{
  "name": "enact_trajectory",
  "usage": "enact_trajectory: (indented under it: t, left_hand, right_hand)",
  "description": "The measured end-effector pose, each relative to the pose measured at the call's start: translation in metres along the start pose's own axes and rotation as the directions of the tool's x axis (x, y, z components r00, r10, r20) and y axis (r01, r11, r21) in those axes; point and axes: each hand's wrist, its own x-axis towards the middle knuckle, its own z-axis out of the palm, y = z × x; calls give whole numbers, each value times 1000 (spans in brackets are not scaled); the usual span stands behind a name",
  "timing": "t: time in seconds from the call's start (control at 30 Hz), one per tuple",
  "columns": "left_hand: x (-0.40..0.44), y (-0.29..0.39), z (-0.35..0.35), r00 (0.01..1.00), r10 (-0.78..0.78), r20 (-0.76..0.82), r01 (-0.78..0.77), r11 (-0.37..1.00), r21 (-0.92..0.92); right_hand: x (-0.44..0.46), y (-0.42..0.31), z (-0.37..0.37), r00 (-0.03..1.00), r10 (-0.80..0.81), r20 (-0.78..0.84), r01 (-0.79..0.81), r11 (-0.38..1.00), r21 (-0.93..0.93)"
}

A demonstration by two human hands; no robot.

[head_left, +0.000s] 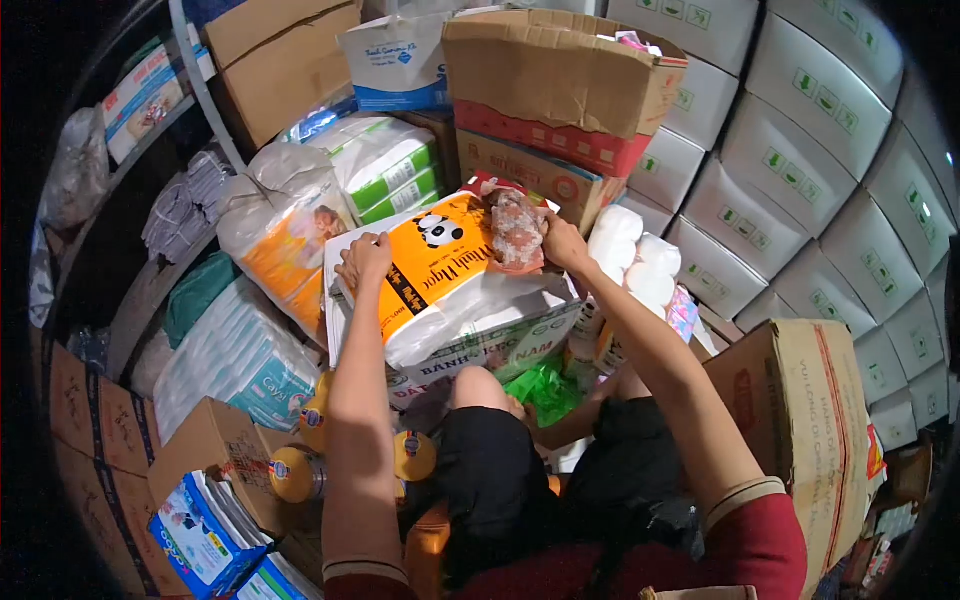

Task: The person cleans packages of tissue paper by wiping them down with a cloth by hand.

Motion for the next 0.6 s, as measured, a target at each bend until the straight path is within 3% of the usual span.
enact_trajectory:
  t: [0.07, 0.1, 0.13, 0.17, 0.23, 0.3, 0.33, 0.37, 0.47, 0.5, 0.6]
  left_hand:
    - [6, -7, 5, 999, 17, -38, -22, 992, -127]
    - [15, -14, 15, 989, -2, -147, -35, 967, -252]
    - [9, -11, 11, 962, 108, -251, -170, 956, -239]
    - [0, -8, 5, 911, 214, -352, -300, 930, -211]
    - [-32, 11, -17, 751, 453, -480, -585, 794, -167]
    - [-77, 31, -39, 758, 620, -201, -646, 670, -366]
    - [-110, 44, -54, 692, 712, -120, -716, 655, -242]
    - [-138, 51, -62, 622, 782, -24, -779, 616, -121]
    - [-170, 38, -47, 499, 861, 102, -866, 492, 83]
    - [-177, 34, -44, 510, 854, 100, -860, 502, 98]
    - [-195, 23, -31, 527, 846, 81, -845, 511, 154]
  right_hand:
    - [-12, 25, -7, 1000, -22, -21, 24, 995, 96]
    - [-11, 43, -6, 999, 32, -10, -30, 990, 137]
    - [-9, 59, -3, 997, 82, 4, -81, 981, 178]
    - [-8, 72, 1, 975, 215, 48, -215, 878, 427]
    - [-5, 88, 8, 885, 405, 231, -411, 445, 795]
    - [-29, 47, -33, 882, 380, 280, -399, 282, 873]
    - [-43, 25, -57, 879, 366, 305, -393, 195, 899]
    - [-47, 19, -69, 901, 333, 276, -360, 223, 906]
    - [-63, -11, -110, 935, 298, 192, -260, 211, 942]
    - [-67, -18, -122, 908, 366, 204, -290, 199, 936]
    - [-79, -31, -150, 926, 341, 163, -215, 121, 969]
